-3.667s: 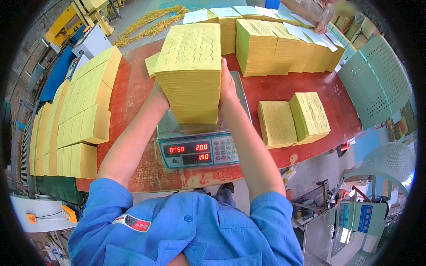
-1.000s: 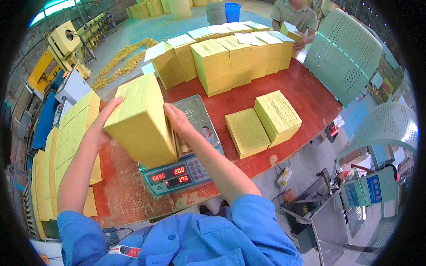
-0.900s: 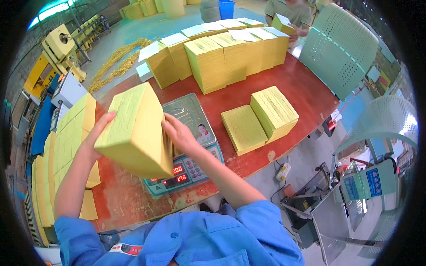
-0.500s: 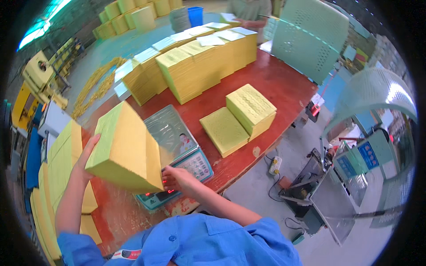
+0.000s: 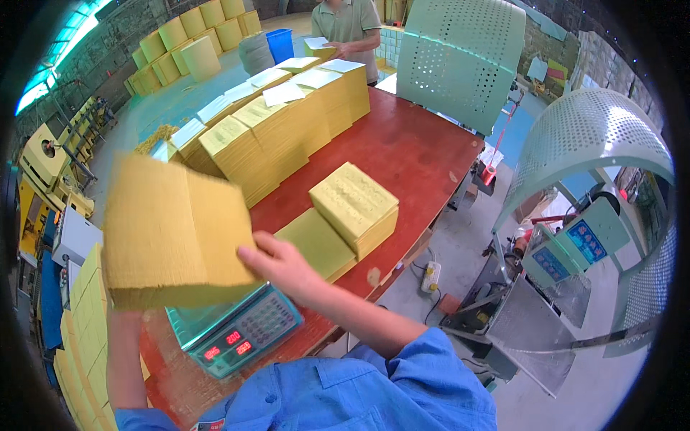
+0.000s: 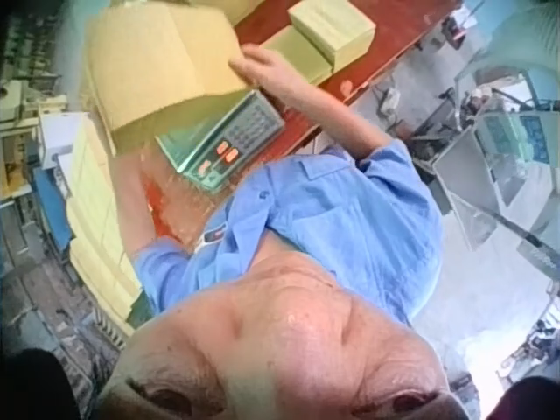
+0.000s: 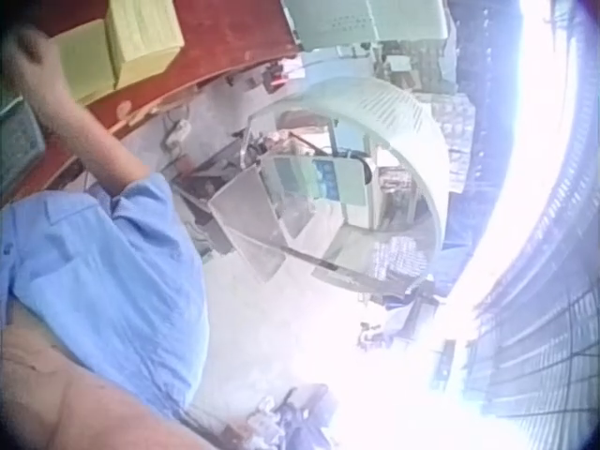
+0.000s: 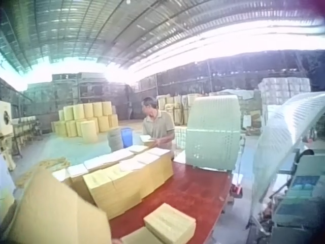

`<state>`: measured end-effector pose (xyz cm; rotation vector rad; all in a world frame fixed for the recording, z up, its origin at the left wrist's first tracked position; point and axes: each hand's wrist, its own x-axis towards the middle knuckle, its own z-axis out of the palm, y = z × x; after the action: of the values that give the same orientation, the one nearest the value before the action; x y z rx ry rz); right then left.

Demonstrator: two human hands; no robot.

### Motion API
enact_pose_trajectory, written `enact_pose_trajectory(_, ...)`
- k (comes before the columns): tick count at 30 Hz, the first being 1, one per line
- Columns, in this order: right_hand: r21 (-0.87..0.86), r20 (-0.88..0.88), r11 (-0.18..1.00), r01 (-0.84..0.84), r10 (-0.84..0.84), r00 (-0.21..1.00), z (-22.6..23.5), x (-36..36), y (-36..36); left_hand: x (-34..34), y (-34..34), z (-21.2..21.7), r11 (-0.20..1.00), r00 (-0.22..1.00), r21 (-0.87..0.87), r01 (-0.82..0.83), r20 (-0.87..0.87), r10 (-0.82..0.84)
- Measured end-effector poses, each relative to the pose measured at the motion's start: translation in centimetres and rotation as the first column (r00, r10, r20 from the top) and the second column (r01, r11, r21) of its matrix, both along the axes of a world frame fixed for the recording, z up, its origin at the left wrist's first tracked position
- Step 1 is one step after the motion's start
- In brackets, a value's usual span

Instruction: Weighing and stacking yellow paper sheets using an electronic scale.

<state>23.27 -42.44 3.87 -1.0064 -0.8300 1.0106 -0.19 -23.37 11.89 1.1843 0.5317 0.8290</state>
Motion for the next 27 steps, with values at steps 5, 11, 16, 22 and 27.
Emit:
enact_pose_trajectory(5,0.044,-0.135,0.983,0.178,-0.17,0.976,3.4,16.8,-1.0,18.8,-3.5,4.7,0.978,0.96,-0.016,0.209,0.196,-0.202)
enact_pose_trajectory(11,-0.017,-0.23,0.961,0.274,-0.271,0.935,-2.7,36.2,-1.9,39.2,-1.2,-1.4,0.938,0.944,0.112,0.329,-0.012,-0.33)
enact_pose_trajectory(16,-0.226,-0.266,0.928,0.295,-0.35,0.898,-10.3,47.5,-4.2,52.6,-5.4,-7.1,0.797,0.823,-0.331,0.505,-0.094,-0.56)
enact_pose_trajectory(22,-0.311,0.036,0.696,0.647,-0.672,0.74,-16.9,54.4,-5.7,62.8,-8.5,-11.1,0.771,0.853,-0.507,0.384,-0.126,-0.507)
enact_pose_trajectory(27,0.101,0.353,0.456,0.884,-0.848,0.396,-18.8,50.5,-7.3,68.5,-10.5,-10.3,0.818,0.785,-0.415,0.397,-0.308,-0.537)
